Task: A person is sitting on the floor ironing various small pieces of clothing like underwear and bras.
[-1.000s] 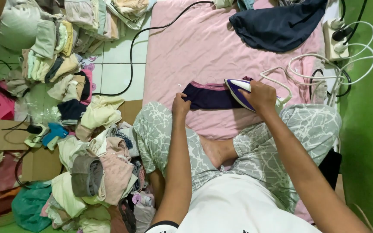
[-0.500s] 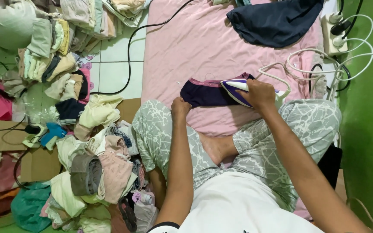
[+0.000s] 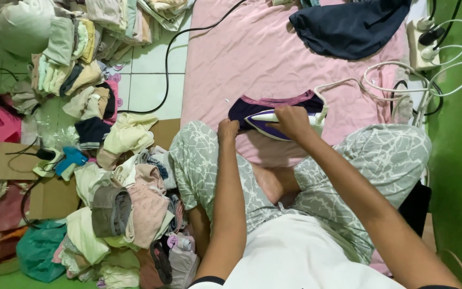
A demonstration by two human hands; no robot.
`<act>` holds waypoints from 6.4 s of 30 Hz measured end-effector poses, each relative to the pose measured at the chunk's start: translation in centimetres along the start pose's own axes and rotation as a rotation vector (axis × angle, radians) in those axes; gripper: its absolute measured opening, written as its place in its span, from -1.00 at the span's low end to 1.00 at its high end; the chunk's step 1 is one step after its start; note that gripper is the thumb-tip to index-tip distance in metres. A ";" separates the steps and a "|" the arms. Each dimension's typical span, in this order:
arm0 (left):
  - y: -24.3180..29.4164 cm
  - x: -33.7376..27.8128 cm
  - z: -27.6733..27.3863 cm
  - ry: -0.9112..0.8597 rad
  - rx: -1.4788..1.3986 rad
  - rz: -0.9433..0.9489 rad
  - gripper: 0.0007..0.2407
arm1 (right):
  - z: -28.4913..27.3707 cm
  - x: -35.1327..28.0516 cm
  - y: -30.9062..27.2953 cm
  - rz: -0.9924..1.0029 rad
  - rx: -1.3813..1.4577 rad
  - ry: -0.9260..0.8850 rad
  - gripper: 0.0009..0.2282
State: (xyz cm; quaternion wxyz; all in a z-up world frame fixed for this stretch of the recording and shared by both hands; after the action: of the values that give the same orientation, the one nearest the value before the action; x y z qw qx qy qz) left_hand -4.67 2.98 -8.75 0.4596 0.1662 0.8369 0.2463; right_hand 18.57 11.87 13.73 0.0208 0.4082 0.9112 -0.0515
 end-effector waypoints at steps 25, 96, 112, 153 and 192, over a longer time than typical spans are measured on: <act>1.3 0.4 -0.6 0.059 0.037 -0.051 -0.64 | -2.8 -0.3 5.8 0.252 -0.036 -0.064 -0.59; 3.0 -11.4 6.5 -0.165 -0.040 0.046 -0.71 | -5.8 -9.4 14.9 0.433 1.137 0.779 -0.88; -1.2 -6.1 13.4 0.252 -0.674 -0.015 -0.83 | 1.7 -14.1 14.0 0.647 0.837 0.822 -0.39; 21.7 -26.2 -3.1 -0.346 -0.599 1.044 -0.57 | -7.1 -4.6 8.2 0.240 1.281 0.323 -0.89; 3.0 -10.2 8.2 -0.154 0.205 0.187 -0.65 | 1.8 -13.6 12.3 0.758 0.683 0.911 -0.25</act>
State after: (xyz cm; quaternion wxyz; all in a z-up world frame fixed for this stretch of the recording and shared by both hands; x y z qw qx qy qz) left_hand 7.76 2.40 -3.80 0.4780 0.3077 0.8009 0.1880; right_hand 36.85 9.72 12.08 -0.4779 0.6638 0.5558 -0.1484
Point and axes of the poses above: each hand's wrist, its own x-axis towards the middle knuckle, its own z-axis out of the palm, y = z × x, the point moved 8 cm from there along x, towards the middle knuckle, and after that the axes turned 5 degrees about -y, right-handed, at the moved point
